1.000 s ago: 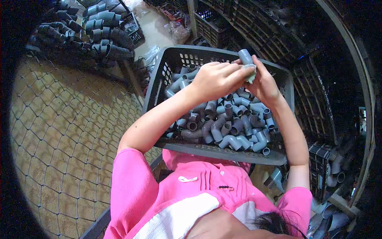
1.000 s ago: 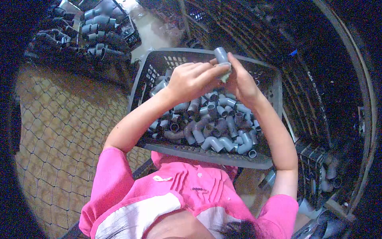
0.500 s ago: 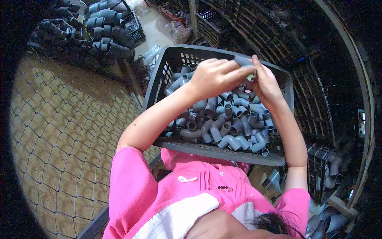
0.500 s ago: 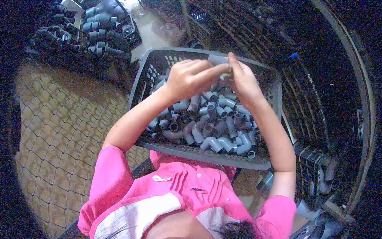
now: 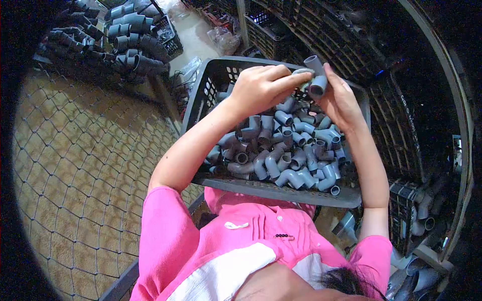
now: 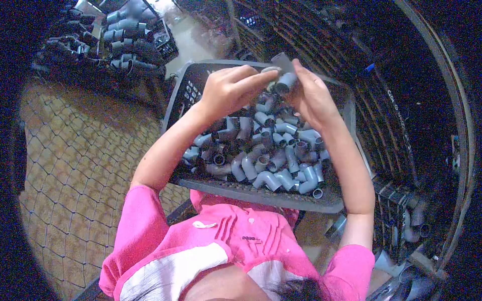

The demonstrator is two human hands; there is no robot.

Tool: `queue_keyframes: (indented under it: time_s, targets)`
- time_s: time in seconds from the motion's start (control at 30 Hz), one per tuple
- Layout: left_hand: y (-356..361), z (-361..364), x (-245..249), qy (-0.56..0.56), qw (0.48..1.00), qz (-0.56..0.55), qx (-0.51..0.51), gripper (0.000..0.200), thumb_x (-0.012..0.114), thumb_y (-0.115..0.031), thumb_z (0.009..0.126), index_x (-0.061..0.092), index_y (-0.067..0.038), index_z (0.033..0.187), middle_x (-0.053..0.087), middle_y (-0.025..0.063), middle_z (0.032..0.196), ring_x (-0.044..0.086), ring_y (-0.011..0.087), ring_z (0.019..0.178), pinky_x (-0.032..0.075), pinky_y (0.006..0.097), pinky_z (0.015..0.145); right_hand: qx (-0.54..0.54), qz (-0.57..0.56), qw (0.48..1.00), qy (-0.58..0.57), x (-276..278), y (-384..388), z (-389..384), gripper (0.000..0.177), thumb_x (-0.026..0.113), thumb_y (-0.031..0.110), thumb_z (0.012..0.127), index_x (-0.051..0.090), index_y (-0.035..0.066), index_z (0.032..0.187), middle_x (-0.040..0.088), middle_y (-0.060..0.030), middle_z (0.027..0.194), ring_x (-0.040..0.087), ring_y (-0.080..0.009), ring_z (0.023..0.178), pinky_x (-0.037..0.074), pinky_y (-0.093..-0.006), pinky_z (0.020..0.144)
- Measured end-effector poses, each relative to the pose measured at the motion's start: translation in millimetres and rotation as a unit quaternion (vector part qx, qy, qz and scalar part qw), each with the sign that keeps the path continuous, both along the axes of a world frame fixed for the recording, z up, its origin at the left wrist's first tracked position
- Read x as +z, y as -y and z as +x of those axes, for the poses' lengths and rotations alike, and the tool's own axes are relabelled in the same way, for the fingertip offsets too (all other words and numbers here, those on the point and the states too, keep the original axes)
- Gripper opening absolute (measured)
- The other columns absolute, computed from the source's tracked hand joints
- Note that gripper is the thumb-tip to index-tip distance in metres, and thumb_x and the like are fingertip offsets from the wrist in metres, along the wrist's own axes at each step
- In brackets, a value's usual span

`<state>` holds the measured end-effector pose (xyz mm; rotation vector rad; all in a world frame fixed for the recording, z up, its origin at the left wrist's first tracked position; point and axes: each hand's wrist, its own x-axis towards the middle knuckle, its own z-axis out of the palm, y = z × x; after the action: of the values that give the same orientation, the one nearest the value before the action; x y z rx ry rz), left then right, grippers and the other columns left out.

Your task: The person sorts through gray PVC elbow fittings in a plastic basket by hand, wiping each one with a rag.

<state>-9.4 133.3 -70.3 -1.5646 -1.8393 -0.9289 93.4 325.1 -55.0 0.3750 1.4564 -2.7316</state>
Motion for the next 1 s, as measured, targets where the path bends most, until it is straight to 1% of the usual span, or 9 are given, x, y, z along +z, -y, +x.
queue_keyframes:
  time_s: [0.27, 0.3, 0.43, 0.53, 0.63, 0.73, 0.87, 0.93, 1.0]
  targets:
    - [-6.8, 8.0, 0.7, -0.009, 0.999, 0.025, 0.024, 0.047, 0.071, -0.014, 0.074, 0.07, -0.018, 0.121, 0.062, 0.0015, 0.077, 0.063, 0.02, 0.063, 0.053, 0.0334, 0.056, 0.076, 0.063, 0.995, 0.01, -5.1, 1.6, 3.1, 0.036, 0.049, 0.032, 0.105, 0.06, 0.005, 0.126, 0.068, -0.0024, 0.113, 0.065, -0.0103, 0.097, 0.055, -0.032, 0.088]
    - [-6.3, 8.7, 0.6, -0.005, 0.999, 0.017, 0.029, 0.047, 0.071, -0.014, 0.074, 0.069, -0.018, 0.121, 0.062, 0.0016, 0.077, 0.063, 0.0202, 0.062, 0.052, 0.0335, 0.056, 0.057, 0.063, 0.996, 0.004, -11.5, -2.4, 0.8, 0.034, 0.053, 0.035, 0.103, 0.064, 0.008, 0.121, 0.069, -0.0013, 0.11, 0.065, -0.0109, 0.095, 0.054, -0.0312, 0.084]
    - [-5.3, 2.6, -4.0, 0.006, 0.999, 0.007, 0.042, 0.045, 0.071, -0.015, 0.078, 0.069, -0.02, 0.122, 0.06, 0.002, 0.076, 0.062, 0.021, 0.062, 0.052, 0.0342, 0.055, 0.022, 0.07, 0.997, 0.035, -6.0, -11.1, -4.2, 0.034, 0.053, 0.035, 0.103, 0.063, 0.009, 0.124, 0.068, 0.0002, 0.111, 0.065, -0.0107, 0.095, 0.054, -0.0299, 0.081]
    - [-6.5, 3.0, -2.6, -0.005, 0.999, 0.019, 0.04, 0.042, 0.071, -0.016, 0.081, 0.068, -0.022, 0.122, 0.06, 0.0016, 0.076, 0.062, 0.0206, 0.061, 0.051, 0.0342, 0.054, 0.06, 0.09, 0.994, 0.024, -11.2, -4.2, -1.9, 0.034, 0.054, 0.035, 0.103, 0.063, 0.01, 0.124, 0.068, 0.0009, 0.11, 0.064, -0.0097, 0.095, 0.054, -0.0297, 0.08]
    - [-7.3, 4.5, -4.8, 0.041, 0.998, 0.011, 0.042, 0.04, 0.07, -0.015, 0.084, 0.068, -0.02, 0.123, 0.062, 0.0041, 0.079, 0.064, 0.0239, 0.063, 0.052, 0.0363, 0.056, 0.062, 0.082, 0.995, 0.007, -24.4, -8.8, -7.0, 0.034, 0.054, 0.034, 0.103, 0.061, 0.012, 0.127, 0.067, 0.0011, 0.113, 0.064, -0.0096, 0.097, 0.053, -0.0308, 0.082]
    - [-11.1, 12.1, -13.5, 0.164, 0.986, 0.002, 0.035, 0.036, 0.067, -0.018, 0.087, 0.067, -0.023, 0.122, 0.064, 0.0051, 0.085, 0.066, 0.0261, 0.069, 0.053, 0.036, 0.059, 0.009, 0.072, 0.997, 0.021, -20.0, -5.7, -12.5, 0.034, 0.055, 0.032, 0.102, 0.06, 0.014, 0.131, 0.066, 0.0016, 0.119, 0.063, -0.0101, 0.101, 0.052, -0.0318, 0.083]
    - [-18.5, 19.5, -23.0, 0.269, 0.961, -0.037, -0.046, 0.032, 0.065, -0.019, 0.09, 0.068, -0.023, 0.122, 0.066, 0.0081, 0.087, 0.067, 0.0309, 0.073, 0.054, 0.0407, 0.061, 0.031, 0.088, 0.995, 0.028, -20.0, -10.3, -17.9, 0.035, 0.058, 0.03, 0.101, 0.061, 0.014, 0.132, 0.066, 0.0009, 0.121, 0.063, -0.0117, 0.105, 0.051, -0.0316, 0.087]
    - [-18.9, 16.3, -21.2, 0.252, 0.967, -0.019, -0.028, 0.032, 0.066, -0.019, 0.09, 0.068, -0.023, 0.121, 0.067, 0.0086, 0.086, 0.067, 0.0312, 0.074, 0.054, 0.041, 0.062, 0.05, 0.094, 0.994, 0.039, -27.0, -12.2, -22.9, 0.034, 0.059, 0.029, 0.1, 0.063, 0.014, 0.13, 0.067, 0.0003, 0.121, 0.063, -0.0124, 0.105, 0.051, -0.0315, 0.088]
    - [-18.7, 13.1, -21.8, 0.25, 0.968, -0.009, -0.014, 0.031, 0.066, -0.02, 0.09, 0.068, -0.022, 0.12, 0.068, 0.0092, 0.086, 0.067, 0.0316, 0.076, 0.054, 0.0412, 0.063, 0.009, 0.071, 0.997, 0.006, -29.7, -11.5, -24.3, 0.034, 0.062, 0.027, 0.099, 0.064, 0.01, 0.128, 0.068, -0.0023, 0.119, 0.064, -0.013, 0.105, 0.052, -0.0321, 0.088]
